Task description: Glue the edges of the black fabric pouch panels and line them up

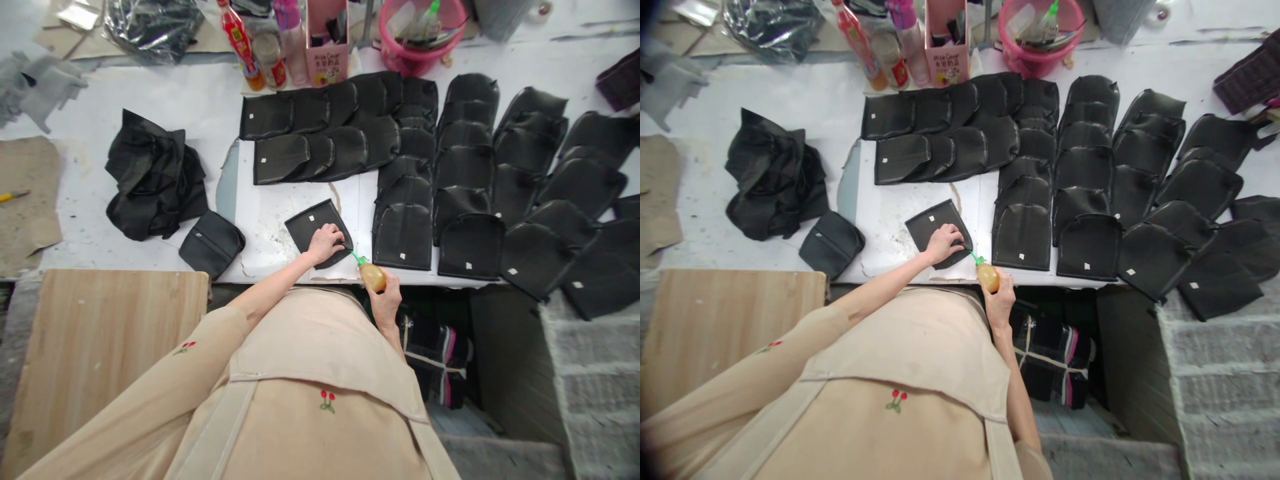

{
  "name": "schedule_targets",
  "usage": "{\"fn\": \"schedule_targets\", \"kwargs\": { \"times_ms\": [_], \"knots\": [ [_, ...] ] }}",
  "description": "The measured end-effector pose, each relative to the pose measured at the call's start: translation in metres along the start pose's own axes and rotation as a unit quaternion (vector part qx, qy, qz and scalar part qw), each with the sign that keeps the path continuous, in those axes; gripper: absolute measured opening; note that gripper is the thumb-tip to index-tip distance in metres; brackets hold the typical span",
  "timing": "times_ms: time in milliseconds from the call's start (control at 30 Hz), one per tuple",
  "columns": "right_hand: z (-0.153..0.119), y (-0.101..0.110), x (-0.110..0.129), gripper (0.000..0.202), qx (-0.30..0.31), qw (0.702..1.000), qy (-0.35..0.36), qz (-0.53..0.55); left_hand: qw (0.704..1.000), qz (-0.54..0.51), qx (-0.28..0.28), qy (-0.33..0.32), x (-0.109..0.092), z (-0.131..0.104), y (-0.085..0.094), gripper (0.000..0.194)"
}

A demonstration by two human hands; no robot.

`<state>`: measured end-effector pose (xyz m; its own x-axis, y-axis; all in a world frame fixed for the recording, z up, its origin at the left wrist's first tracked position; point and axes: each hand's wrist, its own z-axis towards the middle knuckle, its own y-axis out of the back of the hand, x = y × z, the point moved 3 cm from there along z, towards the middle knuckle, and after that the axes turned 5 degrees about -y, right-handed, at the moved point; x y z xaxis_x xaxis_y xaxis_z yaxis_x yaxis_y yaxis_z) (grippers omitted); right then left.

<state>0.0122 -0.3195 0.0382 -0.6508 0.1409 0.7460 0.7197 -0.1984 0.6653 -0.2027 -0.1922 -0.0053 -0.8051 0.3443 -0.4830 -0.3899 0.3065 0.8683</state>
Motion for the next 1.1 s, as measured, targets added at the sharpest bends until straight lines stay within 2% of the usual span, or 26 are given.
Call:
{"fn": "schedule_targets", "kwargs": {
  "times_ms": [267,467,833,967,1100],
  "knots": [
    [-0.003,-0.003,0.007,0.042,0.008,1.000,-0.008,-0.012,1.000,0.004,-0.005,0.003,-0.001,-0.001,0.001,0.016],
    [-0.001,-0.003,0.008,0.043,0.015,1.000,-0.027,0.003,0.999,0.004,-0.016,0.027,0.002,0.007,0.000,0.018],
    [-0.009,-0.010,0.009,0.046,0.052,0.998,-0.018,0.035,0.999,0.007,-0.034,0.032,0.004,0.009,-0.002,0.020],
    [-0.007,-0.010,0.008,0.045,0.050,0.998,-0.022,0.039,1.000,-0.013,-0.011,0.015,0.006,0.009,0.003,0.021],
    [-0.005,-0.010,0.008,0.046,0.049,0.998,-0.023,0.040,1.000,0.001,0.006,-0.015,0.008,-0.012,0.018,0.029]
  ]
}}
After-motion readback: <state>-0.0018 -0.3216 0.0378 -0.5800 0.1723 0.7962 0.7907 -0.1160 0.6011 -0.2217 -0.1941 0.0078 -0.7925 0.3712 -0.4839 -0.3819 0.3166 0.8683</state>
